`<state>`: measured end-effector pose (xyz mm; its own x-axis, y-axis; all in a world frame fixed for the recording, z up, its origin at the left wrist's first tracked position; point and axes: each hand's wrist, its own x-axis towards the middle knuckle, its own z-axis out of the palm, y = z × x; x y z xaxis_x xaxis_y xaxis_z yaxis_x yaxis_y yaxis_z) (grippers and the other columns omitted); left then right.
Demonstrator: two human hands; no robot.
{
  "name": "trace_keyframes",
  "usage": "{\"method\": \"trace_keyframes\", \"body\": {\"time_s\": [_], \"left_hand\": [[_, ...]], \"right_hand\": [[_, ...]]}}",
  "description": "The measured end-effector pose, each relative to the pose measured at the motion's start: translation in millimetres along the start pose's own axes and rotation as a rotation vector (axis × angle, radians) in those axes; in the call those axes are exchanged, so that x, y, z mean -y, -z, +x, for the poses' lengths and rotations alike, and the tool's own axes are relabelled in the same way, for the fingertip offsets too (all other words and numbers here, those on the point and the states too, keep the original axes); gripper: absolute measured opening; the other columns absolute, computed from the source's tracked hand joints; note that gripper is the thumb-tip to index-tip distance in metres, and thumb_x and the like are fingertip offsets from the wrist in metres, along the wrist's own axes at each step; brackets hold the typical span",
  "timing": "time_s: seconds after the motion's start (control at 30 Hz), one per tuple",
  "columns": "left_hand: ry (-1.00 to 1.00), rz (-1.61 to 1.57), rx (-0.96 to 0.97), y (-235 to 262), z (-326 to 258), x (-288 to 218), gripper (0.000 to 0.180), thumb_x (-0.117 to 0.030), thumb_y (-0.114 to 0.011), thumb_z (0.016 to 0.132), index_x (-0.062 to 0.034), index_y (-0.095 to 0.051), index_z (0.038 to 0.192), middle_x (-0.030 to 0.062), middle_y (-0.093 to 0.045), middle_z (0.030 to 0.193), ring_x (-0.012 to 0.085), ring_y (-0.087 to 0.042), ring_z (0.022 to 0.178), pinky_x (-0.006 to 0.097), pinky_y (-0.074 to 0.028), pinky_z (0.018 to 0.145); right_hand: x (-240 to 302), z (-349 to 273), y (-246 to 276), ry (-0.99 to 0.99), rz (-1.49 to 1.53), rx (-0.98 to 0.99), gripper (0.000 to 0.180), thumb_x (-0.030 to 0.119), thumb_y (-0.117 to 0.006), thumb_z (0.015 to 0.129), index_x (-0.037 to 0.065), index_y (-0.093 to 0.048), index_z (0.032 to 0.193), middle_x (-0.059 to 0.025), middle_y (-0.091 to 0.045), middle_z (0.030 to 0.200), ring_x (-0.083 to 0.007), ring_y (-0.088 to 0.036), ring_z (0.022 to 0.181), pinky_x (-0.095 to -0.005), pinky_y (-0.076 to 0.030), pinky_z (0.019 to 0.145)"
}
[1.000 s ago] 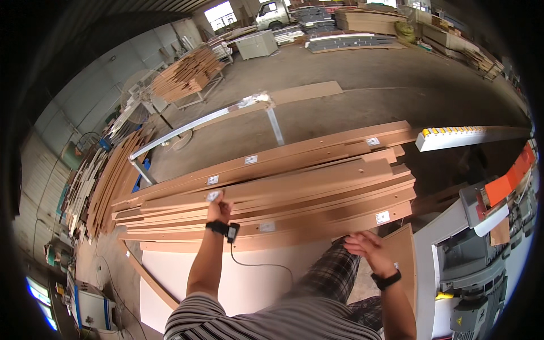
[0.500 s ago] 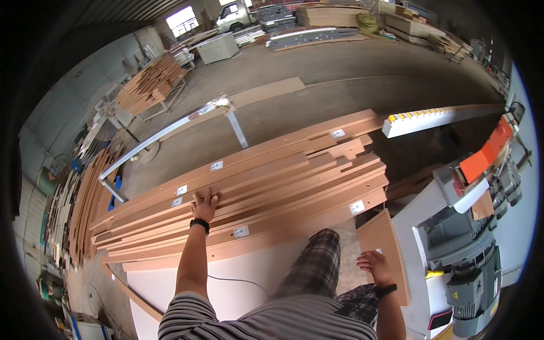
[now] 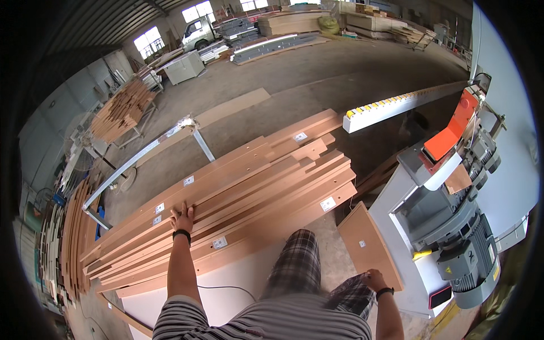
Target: The person picks up long wooden planks from a stack and feeds them into a woodworking machine by hand, one piece at a time.
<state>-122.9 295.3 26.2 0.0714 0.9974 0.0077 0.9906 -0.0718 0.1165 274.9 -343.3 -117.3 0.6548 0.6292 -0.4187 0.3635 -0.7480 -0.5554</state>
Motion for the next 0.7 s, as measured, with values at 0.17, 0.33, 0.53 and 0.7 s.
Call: {"method": "trace_keyframes", "body": {"time_s": [0.17,0.33,0.53,0.7], "left_hand": [[-0.023,0.020,-0.030,-6,0,-6,0.065,-0.068,-0.024,0.092,-0.0351,-0.027,0.148,0.0251,-0.009,0.155,0.0465,-0.015,0.140,0.055,-0.013,0.113],[-0.150,0.016,-0.169,-26,-26,-3,0.065,-0.054,-0.040,0.095,-0.0151,-0.032,0.146,0.0261,-0.026,0.149,0.0409,-0.022,0.138,0.056,-0.012,0.113],[-0.273,-0.068,-0.351,-24,-71,-21,0.062,-0.041,-0.056,0.090,-0.0084,-0.038,0.140,0.0124,-0.036,0.146,0.0309,-0.027,0.138,0.059,-0.020,0.109],[-0.294,0.020,-0.474,-35,-75,-10,0.075,-0.047,-0.060,0.085,-0.0049,-0.032,0.141,0.0102,-0.033,0.148,0.0310,-0.024,0.140,0.059,-0.020,0.109]], "right_hand": [[-42,-12,-49,0.106,0.044,-0.180,0.047,0.033,-0.067,0.077,0.004,-0.058,0.113,-0.0200,-0.055,0.118,-0.0381,-0.049,0.114,-0.0464,-0.039,0.099],[-47,-16,-51,0.022,0.107,-0.141,0.059,0.042,-0.065,0.077,0.005,-0.056,0.123,-0.0211,-0.045,0.132,-0.0385,-0.036,0.129,-0.0468,-0.028,0.109],[-49,-8,-48,-0.050,0.058,-0.056,0.060,0.050,-0.064,0.076,0.019,-0.056,0.128,-0.0147,-0.041,0.140,-0.0379,-0.028,0.135,-0.0545,-0.025,0.110],[-29,-5,-44,-0.140,-0.089,0.035,0.062,0.057,-0.063,0.077,0.019,-0.058,0.127,-0.0090,-0.044,0.138,-0.0345,-0.033,0.132,-0.0517,-0.029,0.109]]}}
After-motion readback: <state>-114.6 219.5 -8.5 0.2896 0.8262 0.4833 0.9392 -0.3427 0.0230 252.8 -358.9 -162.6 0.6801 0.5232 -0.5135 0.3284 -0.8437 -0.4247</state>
